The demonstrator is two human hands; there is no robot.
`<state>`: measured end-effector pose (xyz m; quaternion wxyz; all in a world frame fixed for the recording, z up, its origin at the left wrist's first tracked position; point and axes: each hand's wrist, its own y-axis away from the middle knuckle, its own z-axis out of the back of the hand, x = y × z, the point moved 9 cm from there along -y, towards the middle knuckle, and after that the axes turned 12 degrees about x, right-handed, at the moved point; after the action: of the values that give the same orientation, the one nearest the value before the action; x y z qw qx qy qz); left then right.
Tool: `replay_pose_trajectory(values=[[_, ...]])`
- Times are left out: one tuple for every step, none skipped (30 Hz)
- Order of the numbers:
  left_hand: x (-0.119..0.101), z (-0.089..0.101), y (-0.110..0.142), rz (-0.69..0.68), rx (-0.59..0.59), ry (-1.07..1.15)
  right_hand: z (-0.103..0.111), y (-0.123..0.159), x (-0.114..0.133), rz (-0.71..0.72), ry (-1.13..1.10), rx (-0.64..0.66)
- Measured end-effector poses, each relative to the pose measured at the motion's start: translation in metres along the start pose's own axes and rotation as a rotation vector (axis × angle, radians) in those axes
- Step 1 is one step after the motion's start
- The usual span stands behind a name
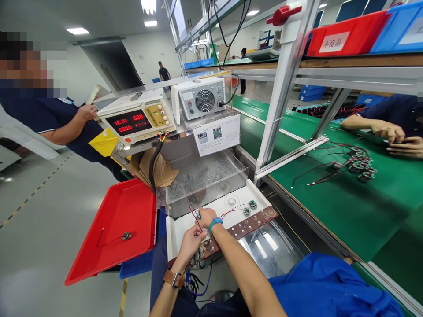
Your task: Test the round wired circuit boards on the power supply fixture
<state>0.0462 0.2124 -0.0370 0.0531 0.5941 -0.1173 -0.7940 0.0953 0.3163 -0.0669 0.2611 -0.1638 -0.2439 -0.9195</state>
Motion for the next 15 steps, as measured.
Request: replay_pose_trajectory(values=[[0.0005, -0.0008, -0.0001, 0.002, 0.003, 0.003, 0.0004, 0.0005, 0.0004, 0.001, -0.003, 0.002], [0.0012, -0.0014, -0.0003, 0.006, 0.004, 0.004, 0.0007, 0.0010, 0.0008, 0.002, -0.005, 0.004], [0.0022, -0.0020, -0.0006, 0.011, 0.003, 0.005, 0.0010, 0.0015, 0.0014, 0.006, -0.006, 0.005], [0.0033, -0.0023, -0.0009, 0.017, 0.000, 0.005, 0.0014, 0.0021, 0.0020, 0.010, -0.006, 0.004], [0.0044, -0.0026, -0.0012, 0.022, -0.003, 0.006, 0.0018, 0.0027, 0.0025, 0.013, -0.005, 0.001], [0.0056, -0.0028, -0.0016, 0.026, -0.006, 0.008, 0.0022, 0.0032, 0.0027, 0.014, -0.005, -0.001], [0.0067, -0.0030, -0.0019, 0.029, -0.010, 0.010, 0.0025, 0.0037, 0.0030, 0.017, -0.005, -0.004], [0.0077, -0.0030, -0.0021, 0.033, -0.014, 0.013, 0.0027, 0.0042, 0.0033, 0.020, -0.007, -0.006], [0.0086, -0.0030, -0.0022, 0.036, -0.018, 0.016, 0.0029, 0.0047, 0.0034, 0.022, -0.014, -0.006], [0.0091, -0.0028, -0.0021, 0.038, -0.022, 0.019, 0.0030, 0.0053, 0.0034, 0.022, -0.024, -0.005], [0.0092, -0.0025, -0.0019, 0.040, -0.028, 0.021, 0.0033, 0.0059, 0.0037, 0.022, -0.033, -0.004], [0.0089, -0.0020, -0.0014, 0.039, -0.035, 0.024, 0.0038, 0.0067, 0.0042, 0.021, -0.040, -0.004], [0.0081, -0.0013, -0.0008, 0.037, -0.043, 0.026, 0.0046, 0.0076, 0.0051, 0.022, -0.043, -0.007], [0.0070, -0.0007, 0.0000, 0.032, -0.053, 0.027, 0.0056, 0.0087, 0.0066, 0.025, -0.039, -0.013], [0.0059, 0.0000, 0.0008, 0.026, -0.064, 0.026, 0.0065, 0.0097, 0.0082, 0.027, -0.033, -0.019]])
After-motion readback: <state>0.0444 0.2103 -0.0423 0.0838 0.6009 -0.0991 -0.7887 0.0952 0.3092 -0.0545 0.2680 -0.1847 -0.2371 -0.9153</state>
